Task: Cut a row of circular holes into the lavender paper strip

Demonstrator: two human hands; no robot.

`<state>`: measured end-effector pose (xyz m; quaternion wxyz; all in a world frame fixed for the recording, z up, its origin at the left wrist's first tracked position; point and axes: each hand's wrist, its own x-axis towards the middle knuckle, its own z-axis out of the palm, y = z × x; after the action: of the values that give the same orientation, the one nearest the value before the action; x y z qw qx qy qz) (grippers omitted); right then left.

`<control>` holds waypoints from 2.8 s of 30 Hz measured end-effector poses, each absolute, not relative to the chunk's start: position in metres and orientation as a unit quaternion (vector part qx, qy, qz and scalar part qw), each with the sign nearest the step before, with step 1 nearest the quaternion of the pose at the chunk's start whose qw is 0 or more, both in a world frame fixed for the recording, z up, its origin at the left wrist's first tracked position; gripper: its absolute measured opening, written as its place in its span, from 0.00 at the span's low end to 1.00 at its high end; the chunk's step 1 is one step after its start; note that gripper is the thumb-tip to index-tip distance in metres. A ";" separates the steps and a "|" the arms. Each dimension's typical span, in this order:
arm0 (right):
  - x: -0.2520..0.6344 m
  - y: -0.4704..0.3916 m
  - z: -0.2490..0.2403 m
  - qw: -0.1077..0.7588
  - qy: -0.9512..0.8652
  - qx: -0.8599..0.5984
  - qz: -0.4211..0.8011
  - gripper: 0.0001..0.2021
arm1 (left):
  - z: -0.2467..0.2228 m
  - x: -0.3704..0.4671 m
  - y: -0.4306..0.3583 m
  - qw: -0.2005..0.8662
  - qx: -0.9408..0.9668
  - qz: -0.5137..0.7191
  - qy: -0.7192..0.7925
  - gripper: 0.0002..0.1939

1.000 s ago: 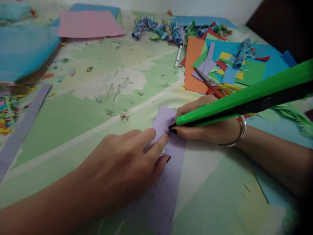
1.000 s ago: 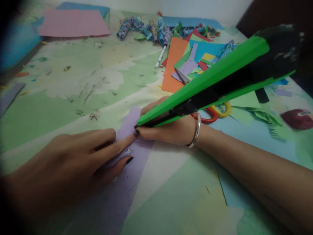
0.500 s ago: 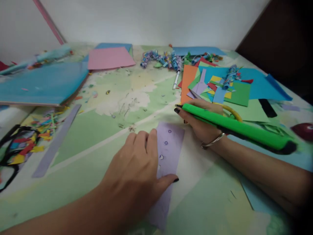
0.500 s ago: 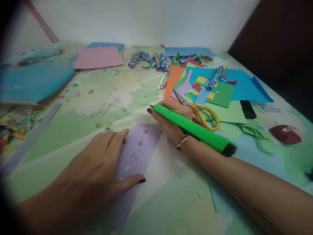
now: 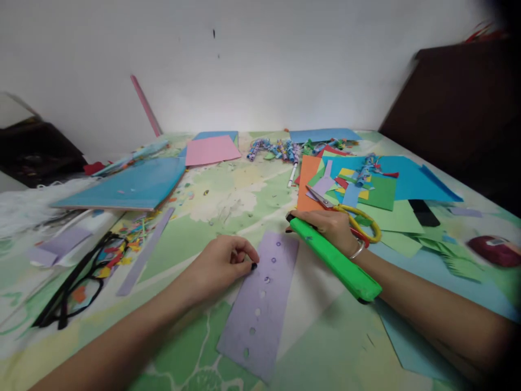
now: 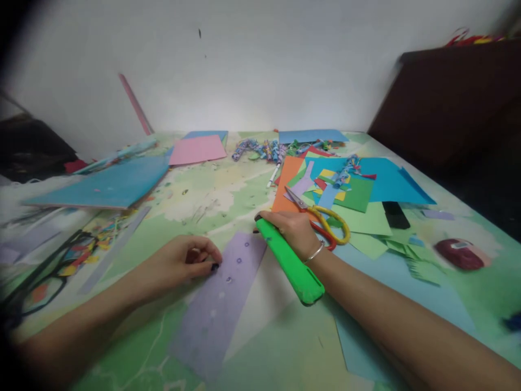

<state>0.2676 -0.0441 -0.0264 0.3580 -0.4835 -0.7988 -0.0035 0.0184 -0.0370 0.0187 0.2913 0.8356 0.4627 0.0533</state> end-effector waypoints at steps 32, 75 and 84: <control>0.239 -0.060 -0.004 0.477 -0.722 -0.471 0.172 0.16 | 0.034 0.045 -0.026 0.566 0.653 0.336 0.374 0.11; 0.217 -0.095 0.013 0.540 -0.564 -0.369 0.504 0.07 | 0.021 0.047 -0.054 0.734 0.484 0.417 0.231 0.13; 0.219 -0.094 0.014 0.545 -0.571 -0.370 0.490 0.09 | 0.021 0.048 -0.049 0.780 0.443 0.375 0.234 0.10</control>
<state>0.2194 -0.0942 0.0145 0.5450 -0.3699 -0.5713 0.4897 0.0485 -0.0493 0.0211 0.7799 0.4430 0.2339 0.3753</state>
